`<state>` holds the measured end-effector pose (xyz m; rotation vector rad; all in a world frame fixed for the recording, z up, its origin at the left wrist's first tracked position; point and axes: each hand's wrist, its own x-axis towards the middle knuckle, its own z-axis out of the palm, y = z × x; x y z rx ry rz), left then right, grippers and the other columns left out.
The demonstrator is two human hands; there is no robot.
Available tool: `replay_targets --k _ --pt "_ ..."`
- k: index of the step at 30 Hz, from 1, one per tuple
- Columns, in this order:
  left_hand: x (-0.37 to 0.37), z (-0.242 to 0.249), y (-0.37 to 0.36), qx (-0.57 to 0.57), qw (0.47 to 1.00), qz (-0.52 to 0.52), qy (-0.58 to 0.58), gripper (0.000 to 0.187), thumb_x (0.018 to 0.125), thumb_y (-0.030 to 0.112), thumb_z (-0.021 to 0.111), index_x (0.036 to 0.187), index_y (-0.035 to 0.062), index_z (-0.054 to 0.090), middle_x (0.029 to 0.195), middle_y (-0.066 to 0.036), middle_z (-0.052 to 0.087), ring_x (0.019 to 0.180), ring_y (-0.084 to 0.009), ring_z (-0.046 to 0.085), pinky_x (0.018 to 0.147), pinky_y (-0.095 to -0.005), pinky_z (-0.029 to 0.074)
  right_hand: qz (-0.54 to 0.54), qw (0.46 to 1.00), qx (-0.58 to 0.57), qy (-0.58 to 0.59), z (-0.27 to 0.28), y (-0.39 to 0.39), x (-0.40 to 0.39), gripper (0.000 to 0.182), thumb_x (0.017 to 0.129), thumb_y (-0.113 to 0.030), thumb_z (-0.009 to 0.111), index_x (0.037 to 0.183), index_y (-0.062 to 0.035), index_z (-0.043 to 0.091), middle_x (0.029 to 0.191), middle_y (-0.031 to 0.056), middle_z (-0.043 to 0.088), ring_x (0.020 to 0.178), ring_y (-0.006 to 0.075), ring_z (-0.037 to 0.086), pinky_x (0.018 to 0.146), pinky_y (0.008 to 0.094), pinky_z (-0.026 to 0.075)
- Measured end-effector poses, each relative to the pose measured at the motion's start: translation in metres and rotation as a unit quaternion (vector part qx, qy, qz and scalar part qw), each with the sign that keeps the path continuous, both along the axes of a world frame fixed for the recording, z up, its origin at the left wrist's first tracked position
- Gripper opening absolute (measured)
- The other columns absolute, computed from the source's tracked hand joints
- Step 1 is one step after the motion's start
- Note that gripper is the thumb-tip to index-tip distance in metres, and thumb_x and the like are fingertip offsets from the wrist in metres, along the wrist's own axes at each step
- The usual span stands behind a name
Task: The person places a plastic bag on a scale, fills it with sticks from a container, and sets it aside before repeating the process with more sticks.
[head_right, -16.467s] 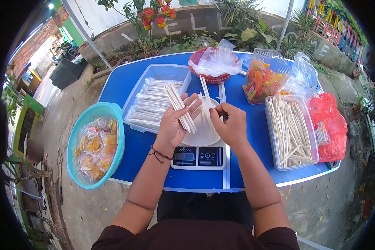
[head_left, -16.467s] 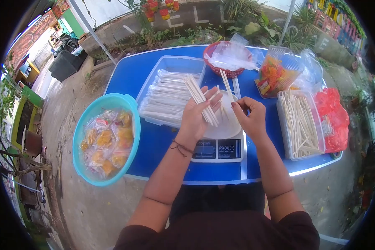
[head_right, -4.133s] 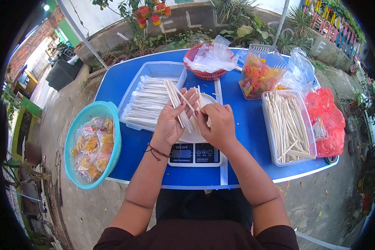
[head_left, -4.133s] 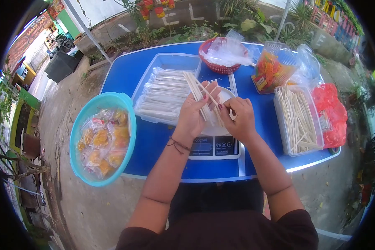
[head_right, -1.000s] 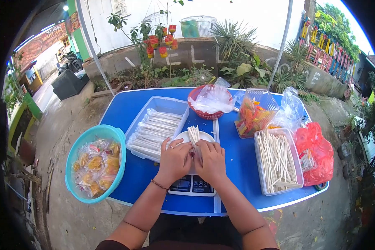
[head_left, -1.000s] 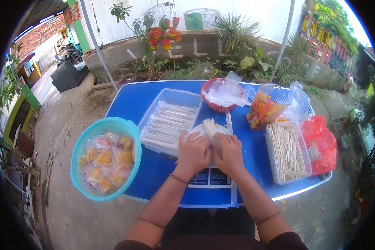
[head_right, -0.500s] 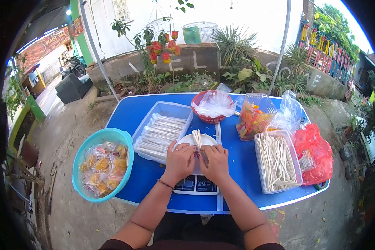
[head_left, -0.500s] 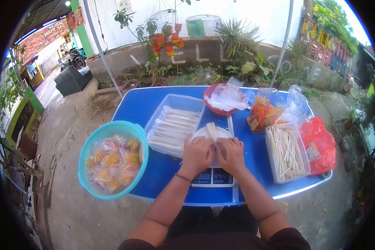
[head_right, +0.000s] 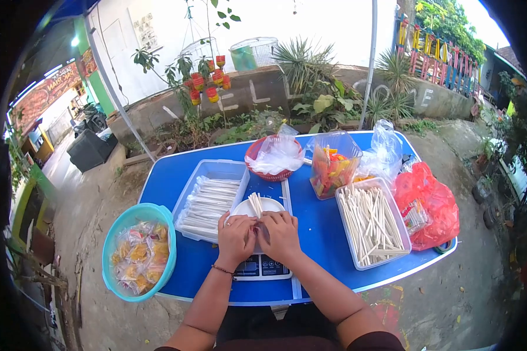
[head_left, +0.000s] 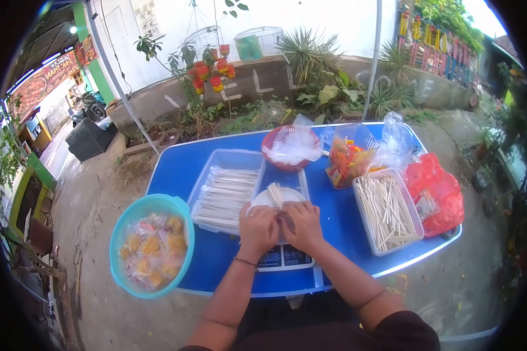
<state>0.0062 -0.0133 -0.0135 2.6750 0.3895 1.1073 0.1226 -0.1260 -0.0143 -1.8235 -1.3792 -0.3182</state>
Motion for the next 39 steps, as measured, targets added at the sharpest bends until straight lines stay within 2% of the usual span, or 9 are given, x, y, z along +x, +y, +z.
replay_targets --k 5,11,30,39 --pt "-0.004 0.004 0.000 -0.011 1.000 0.000 0.023 0.017 0.080 0.013 0.058 0.094 0.0103 0.068 0.098 -0.004 0.070 0.099 -0.0210 0.063 0.108 -0.0471 0.028 -0.004 1.000 -0.007 0.020 0.005 0.000 -0.005 0.027 0.078 -0.018 0.067 0.104 -0.0102 0.064 0.121 0.0095 0.058 0.112 0.0291 0.050 0.092 0.0430 0.034" --pt "-0.001 0.006 0.000 -0.015 1.000 -0.013 0.012 0.016 0.080 0.012 0.059 0.093 0.0099 0.068 0.096 -0.004 0.070 0.096 -0.0206 0.064 0.109 -0.0474 0.028 0.001 0.999 -0.024 0.032 0.003 -0.001 -0.004 0.034 0.075 -0.017 0.068 0.108 -0.0131 0.064 0.123 0.0092 0.057 0.115 0.0305 0.048 0.094 0.0458 0.033" --pt "0.001 0.008 0.001 -0.027 1.000 -0.009 0.012 0.012 0.076 0.014 0.064 0.086 0.0104 0.068 0.094 -0.003 0.069 0.093 -0.0197 0.064 0.106 -0.0492 0.031 -0.001 0.995 -0.086 0.058 0.012 0.002 -0.004 0.043 0.069 -0.016 0.070 0.111 -0.0159 0.063 0.126 0.0082 0.055 0.116 0.0306 0.046 0.094 0.0443 0.031" --pt "0.005 0.003 0.002 -0.021 1.000 0.011 -0.004 0.011 0.075 0.015 0.065 0.085 0.0115 0.069 0.093 -0.003 0.070 0.091 -0.0192 0.065 0.103 -0.0460 0.036 -0.008 0.995 -0.082 0.060 0.009 0.003 -0.002 0.044 0.069 -0.016 0.070 0.112 -0.0172 0.062 0.125 0.0069 0.055 0.115 0.0304 0.046 0.094 0.0436 0.031"
